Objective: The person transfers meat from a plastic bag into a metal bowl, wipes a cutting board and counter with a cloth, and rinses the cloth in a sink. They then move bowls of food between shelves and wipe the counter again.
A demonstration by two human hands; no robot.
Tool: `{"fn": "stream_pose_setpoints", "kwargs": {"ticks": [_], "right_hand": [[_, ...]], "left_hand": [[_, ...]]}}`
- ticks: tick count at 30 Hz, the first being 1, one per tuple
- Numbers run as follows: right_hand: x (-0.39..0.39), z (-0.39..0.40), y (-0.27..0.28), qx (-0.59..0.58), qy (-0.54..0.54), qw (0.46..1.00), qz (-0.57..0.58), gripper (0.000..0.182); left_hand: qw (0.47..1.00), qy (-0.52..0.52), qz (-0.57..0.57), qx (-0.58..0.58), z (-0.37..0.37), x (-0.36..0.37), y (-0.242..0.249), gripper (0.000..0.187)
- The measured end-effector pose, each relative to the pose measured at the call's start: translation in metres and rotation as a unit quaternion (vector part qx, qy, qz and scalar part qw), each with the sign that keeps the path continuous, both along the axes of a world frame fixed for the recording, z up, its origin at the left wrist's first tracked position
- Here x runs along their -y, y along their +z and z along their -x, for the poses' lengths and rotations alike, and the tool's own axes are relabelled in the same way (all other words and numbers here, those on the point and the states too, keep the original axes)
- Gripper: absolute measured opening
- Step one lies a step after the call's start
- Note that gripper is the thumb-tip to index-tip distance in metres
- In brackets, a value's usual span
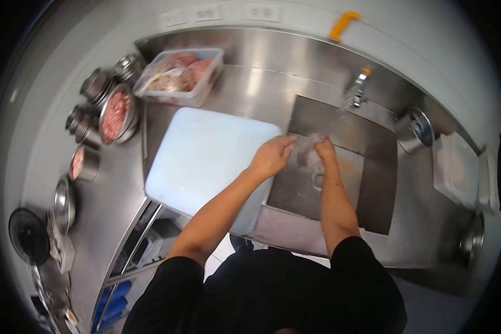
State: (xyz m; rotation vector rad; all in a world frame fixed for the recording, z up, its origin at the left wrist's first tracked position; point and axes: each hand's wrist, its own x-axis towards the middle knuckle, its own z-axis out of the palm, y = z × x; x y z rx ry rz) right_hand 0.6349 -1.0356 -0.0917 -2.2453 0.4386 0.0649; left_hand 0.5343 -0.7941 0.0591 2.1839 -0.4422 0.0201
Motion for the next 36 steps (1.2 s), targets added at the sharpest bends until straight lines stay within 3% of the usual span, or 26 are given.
{"fn": "stream_pose_setpoints", "kwargs": {"ticks": [3,5,7,9,10,12,13,15,17,18,20,22,23,26,29,30,31,33,34,36], "right_hand": [[0.001,0.002,0.031,0.054,0.019,0.998,-0.039,0.050],[-0.002,0.003,0.047,0.039,0.047,0.995,-0.079,0.045],[-0.002,0.013,0.088,0.006,0.079,0.995,-0.067,0.040],[0.019,0.010,0.094,-0.039,0.188,0.976,-0.101,0.036],[0.030,0.006,0.098,-0.060,0.245,0.961,-0.117,0.035],[0.058,-0.009,0.115,-0.033,0.258,0.966,0.016,0.036],[0.066,-0.014,0.129,-0.019,0.263,0.961,0.083,0.037],[0.071,-0.013,0.182,0.091,0.050,0.976,0.190,0.045],[0.089,-0.028,0.181,0.197,0.049,0.906,0.372,0.053],[0.098,-0.036,0.179,0.157,0.074,0.900,0.401,0.053],[0.111,-0.050,0.175,0.079,0.125,0.877,0.457,0.052],[0.119,-0.049,0.176,0.054,0.139,0.874,0.462,0.051],[0.123,-0.049,0.176,0.041,0.145,0.872,0.465,0.050],[0.136,-0.048,0.162,-0.041,0.140,0.911,0.386,0.054],[0.141,-0.034,0.154,-0.051,0.184,0.926,0.326,0.067],[0.137,-0.024,0.157,-0.050,0.230,0.926,0.295,0.075],[0.126,-0.012,0.159,-0.047,0.277,0.923,0.262,0.083],[0.104,0.020,0.133,0.133,0.367,0.916,0.089,0.076],[0.092,0.026,0.136,0.090,0.372,0.923,0.029,0.070],[0.075,0.033,0.147,0.006,0.377,0.922,-0.093,0.058]], "left_hand": [[0.993,0.085,-0.002,0.078,-0.042,0.085,-0.079,0.049],[0.966,0.074,0.143,-0.203,-0.056,0.110,-0.075,0.059],[0.908,0.038,0.216,-0.356,-0.068,0.125,-0.076,0.064],[0.892,-0.020,0.232,-0.387,-0.081,0.120,-0.083,0.063],[0.899,0.005,0.192,-0.394,-0.082,0.124,-0.074,0.060],[0.906,0.058,0.111,-0.405,-0.086,0.131,-0.059,0.055],[0.930,0.074,0.061,-0.355,-0.091,0.133,-0.067,0.052],[0.961,0.111,-0.036,-0.252,-0.103,0.137,-0.091,0.049],[0.957,0.082,-0.166,-0.222,-0.093,0.134,-0.048,0.055],[0.949,0.067,-0.230,-0.207,-0.089,0.132,-0.031,0.059],[0.960,0.042,-0.276,-0.022,-0.102,0.130,-0.068,0.066],[0.960,0.020,-0.279,0.029,-0.099,0.126,-0.060,0.069],[0.965,0.010,-0.260,-0.013,-0.098,0.126,-0.055,0.069],[0.976,0.012,-0.192,-0.099,-0.092,0.120,-0.030,0.067],[0.991,0.053,-0.065,-0.102,-0.095,0.117,-0.053,0.065],[0.993,0.072,-0.012,-0.092,-0.096,0.117,-0.062,0.065],[0.984,0.052,0.038,-0.164,-0.092,0.116,-0.048,0.064],[0.944,0.011,0.135,-0.300,-0.088,0.115,-0.019,0.062],[0.929,0.016,0.180,-0.322,-0.087,0.117,-0.018,0.057],[0.945,0.044,0.146,-0.290,-0.086,0.115,-0.013,0.056]]}}
